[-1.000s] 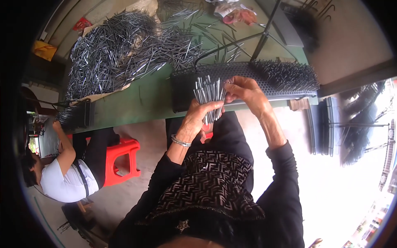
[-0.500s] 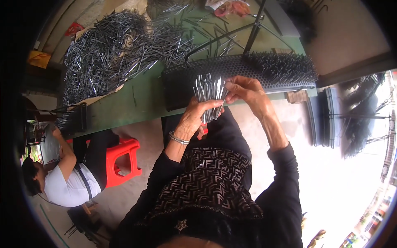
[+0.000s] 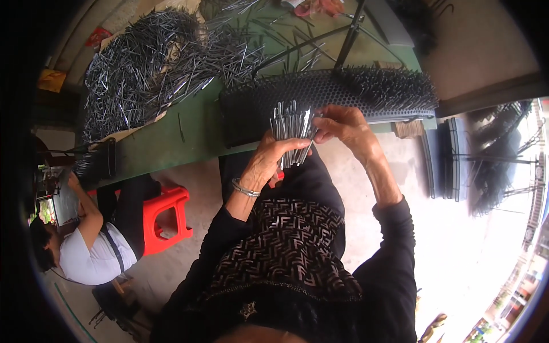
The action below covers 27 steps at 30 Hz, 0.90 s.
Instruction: Bundling thin metal rods together on a workbench for fabrication.
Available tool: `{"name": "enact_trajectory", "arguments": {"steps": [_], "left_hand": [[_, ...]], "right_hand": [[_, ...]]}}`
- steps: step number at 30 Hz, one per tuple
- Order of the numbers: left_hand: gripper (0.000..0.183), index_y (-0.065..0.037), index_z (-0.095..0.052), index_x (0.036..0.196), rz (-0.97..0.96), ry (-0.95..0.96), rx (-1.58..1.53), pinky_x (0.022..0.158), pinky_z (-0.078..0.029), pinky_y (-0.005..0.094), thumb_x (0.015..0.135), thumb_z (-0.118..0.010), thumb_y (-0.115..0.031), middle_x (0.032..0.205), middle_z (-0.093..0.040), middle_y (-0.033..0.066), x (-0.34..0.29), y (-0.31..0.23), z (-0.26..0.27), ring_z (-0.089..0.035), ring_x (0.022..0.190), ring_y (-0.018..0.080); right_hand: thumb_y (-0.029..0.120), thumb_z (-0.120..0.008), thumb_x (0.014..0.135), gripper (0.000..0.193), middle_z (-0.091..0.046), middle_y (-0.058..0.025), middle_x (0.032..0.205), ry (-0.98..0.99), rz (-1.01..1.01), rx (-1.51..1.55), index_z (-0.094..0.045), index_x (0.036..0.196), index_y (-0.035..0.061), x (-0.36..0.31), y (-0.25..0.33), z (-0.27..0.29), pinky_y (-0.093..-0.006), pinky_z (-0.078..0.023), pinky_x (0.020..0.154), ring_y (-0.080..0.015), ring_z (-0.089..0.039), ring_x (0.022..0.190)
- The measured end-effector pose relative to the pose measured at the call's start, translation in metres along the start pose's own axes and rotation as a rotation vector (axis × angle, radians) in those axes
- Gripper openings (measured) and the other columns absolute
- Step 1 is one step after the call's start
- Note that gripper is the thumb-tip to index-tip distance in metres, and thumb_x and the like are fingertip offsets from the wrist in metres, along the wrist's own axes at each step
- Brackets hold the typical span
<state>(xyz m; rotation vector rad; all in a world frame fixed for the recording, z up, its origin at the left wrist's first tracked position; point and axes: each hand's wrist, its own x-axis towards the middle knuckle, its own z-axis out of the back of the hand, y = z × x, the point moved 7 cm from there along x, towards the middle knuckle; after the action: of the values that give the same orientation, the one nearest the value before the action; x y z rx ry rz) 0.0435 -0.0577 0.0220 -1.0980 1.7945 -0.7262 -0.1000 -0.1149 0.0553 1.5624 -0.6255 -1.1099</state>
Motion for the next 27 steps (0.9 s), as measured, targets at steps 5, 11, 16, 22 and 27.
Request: {"name": "enact_trajectory", "arguments": {"steps": [5, 11, 16, 22, 27], "left_hand": [[0.029, 0.000, -0.065, 0.099, -0.011, 0.028, 0.004, 0.067, -0.053, 0.0259, 0.075, -0.074, -0.012, 0.087, -0.068, 0.0079, 0.001, -0.001, -0.002, -0.067, 0.074, 0.0154], [0.028, -0.001, -0.066, 0.100, 0.010, 0.038, 0.059, 0.072, -0.053, 0.0269, 0.075, -0.073, -0.012, 0.087, -0.069, 0.0079, 0.001, 0.007, -0.002, -0.066, 0.077, 0.0152], [0.028, -0.002, -0.067, 0.101, 0.040, 0.038, 0.000, 0.073, -0.053, 0.0266, 0.075, -0.074, -0.011, 0.088, -0.069, 0.0077, 0.005, 0.021, -0.003, -0.066, 0.077, 0.0145], [0.024, -0.001, -0.066, 0.101, 0.155, 0.002, -0.226, 0.064, -0.054, 0.0281, 0.081, -0.071, -0.013, 0.085, -0.069, 0.0111, 0.017, 0.040, 0.008, -0.065, 0.069, 0.0155], [0.023, 0.002, -0.058, 0.101, 0.159, 0.049, -0.336, 0.072, -0.060, 0.0418, 0.084, -0.066, -0.012, 0.086, -0.067, 0.0178, 0.020, 0.036, 0.000, -0.069, 0.083, 0.0308]], "right_hand": [[0.014, -0.063, 0.089, 0.023, -0.066, -0.0081, 0.078, -0.020, 0.003, -0.007, -0.064, 0.100, -0.0060, -0.003, 0.003, 0.001, -0.0262, -0.054, 0.071, -0.0131, -0.065, 0.070], [0.014, -0.063, 0.089, 0.021, -0.065, -0.0085, 0.078, -0.005, -0.019, -0.016, -0.063, 0.096, -0.0057, -0.007, 0.000, 0.004, -0.0273, -0.054, 0.071, -0.0137, -0.065, 0.071], [0.015, -0.064, 0.089, 0.022, -0.064, -0.0087, 0.081, -0.005, -0.043, -0.037, -0.062, 0.096, -0.0059, -0.012, -0.001, 0.007, -0.0283, -0.055, 0.072, -0.0150, -0.065, 0.072], [0.015, -0.062, 0.093, 0.017, -0.066, -0.0086, 0.081, -0.113, 0.087, 0.020, -0.062, 0.094, -0.0025, -0.022, 0.005, 0.030, -0.0282, -0.055, 0.072, -0.0154, -0.067, 0.072], [0.010, -0.058, 0.094, 0.013, -0.068, -0.0083, 0.081, -0.548, 0.368, -0.137, -0.063, 0.096, -0.0016, -0.030, 0.031, 0.082, -0.0268, -0.055, 0.072, -0.0141, -0.068, 0.074]]}}
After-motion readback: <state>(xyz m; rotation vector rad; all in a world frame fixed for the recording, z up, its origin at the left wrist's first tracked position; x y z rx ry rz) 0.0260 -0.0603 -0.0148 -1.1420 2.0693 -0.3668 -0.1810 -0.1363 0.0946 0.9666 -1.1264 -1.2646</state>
